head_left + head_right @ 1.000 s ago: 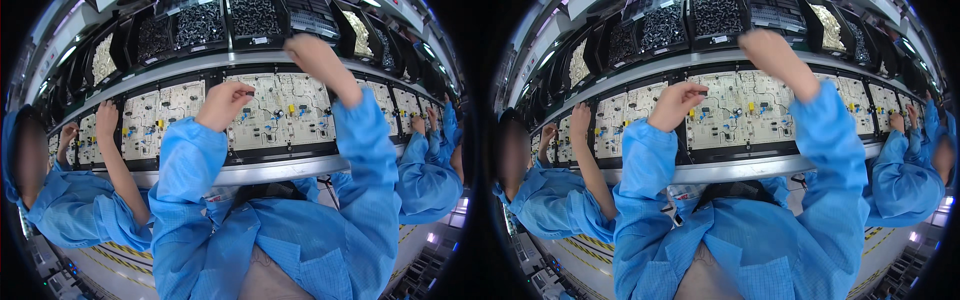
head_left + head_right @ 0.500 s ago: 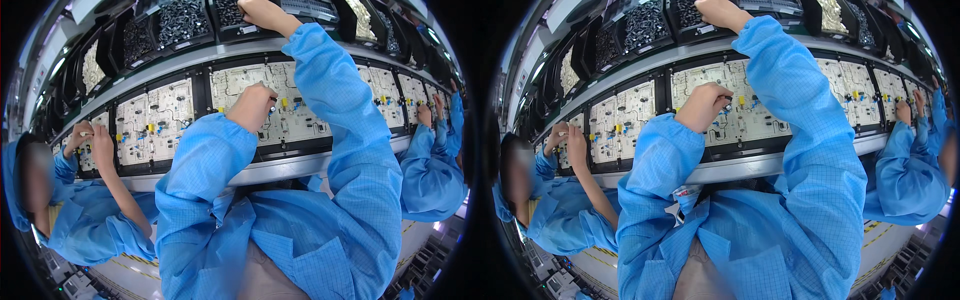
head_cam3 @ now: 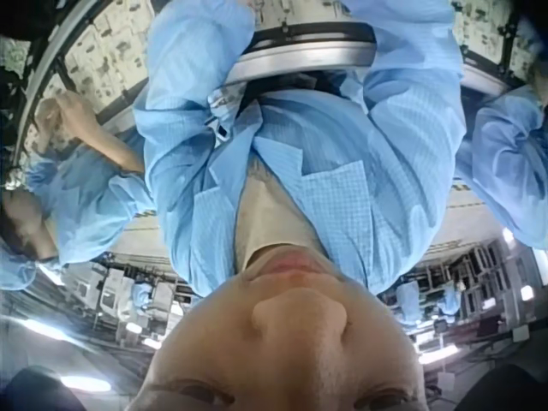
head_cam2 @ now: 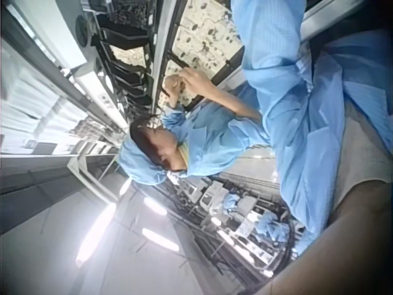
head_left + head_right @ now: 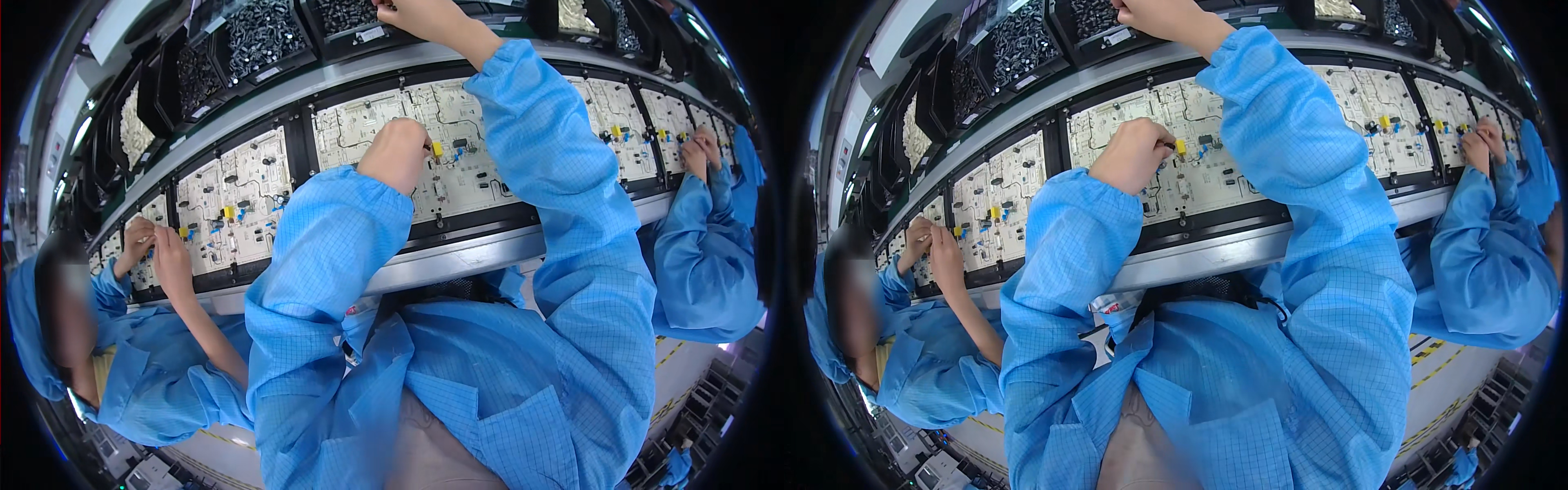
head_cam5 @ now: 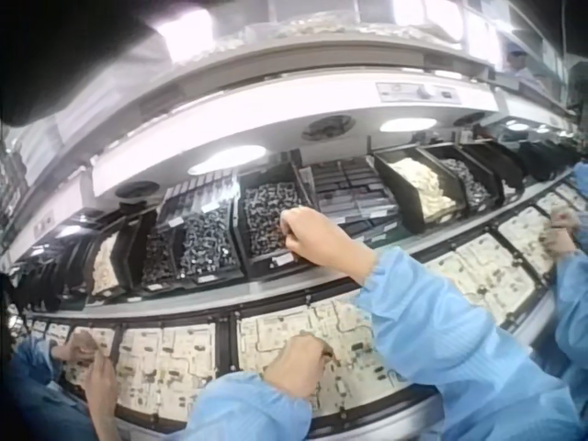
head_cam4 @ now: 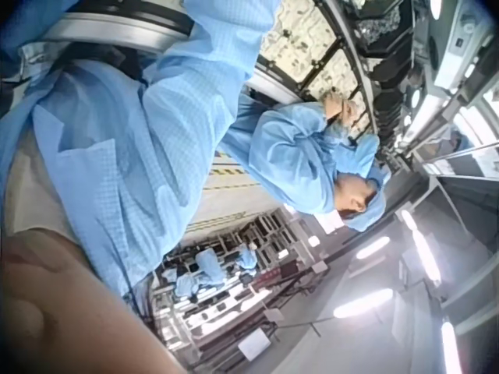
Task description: Assemble electronic components onto a circuit board at a production line.
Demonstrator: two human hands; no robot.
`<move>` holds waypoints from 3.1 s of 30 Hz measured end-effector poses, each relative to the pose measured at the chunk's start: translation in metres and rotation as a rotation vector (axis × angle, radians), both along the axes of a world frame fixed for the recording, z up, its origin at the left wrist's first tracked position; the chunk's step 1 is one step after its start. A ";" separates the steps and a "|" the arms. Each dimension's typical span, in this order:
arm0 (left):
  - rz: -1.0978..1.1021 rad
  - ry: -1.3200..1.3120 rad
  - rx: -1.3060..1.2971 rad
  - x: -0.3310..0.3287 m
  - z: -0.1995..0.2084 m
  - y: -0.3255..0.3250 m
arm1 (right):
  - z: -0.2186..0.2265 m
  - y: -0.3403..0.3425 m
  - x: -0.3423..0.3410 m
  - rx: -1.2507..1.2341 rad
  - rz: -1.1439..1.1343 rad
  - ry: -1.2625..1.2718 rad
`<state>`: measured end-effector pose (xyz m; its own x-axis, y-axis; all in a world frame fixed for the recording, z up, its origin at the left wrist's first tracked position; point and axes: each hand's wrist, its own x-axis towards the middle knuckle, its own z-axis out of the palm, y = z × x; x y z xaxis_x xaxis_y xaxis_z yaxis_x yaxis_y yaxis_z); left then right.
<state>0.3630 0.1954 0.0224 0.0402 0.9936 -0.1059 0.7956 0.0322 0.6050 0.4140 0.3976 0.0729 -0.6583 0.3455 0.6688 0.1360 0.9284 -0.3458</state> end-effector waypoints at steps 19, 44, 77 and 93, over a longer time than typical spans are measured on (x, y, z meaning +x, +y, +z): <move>0.009 0.101 0.008 0.002 0.005 -0.002 | -0.003 -0.011 0.028 -0.049 0.012 0.044; 0.063 0.042 -0.018 0.003 0.006 0.000 | -0.006 -0.050 0.051 -0.239 0.018 0.077; 0.368 0.645 0.943 -0.295 0.076 0.179 | -0.044 -0.089 0.023 -0.453 0.302 -0.483; 0.303 0.733 0.710 -0.296 0.091 0.169 | -0.046 -0.096 0.030 -0.447 0.182 -0.488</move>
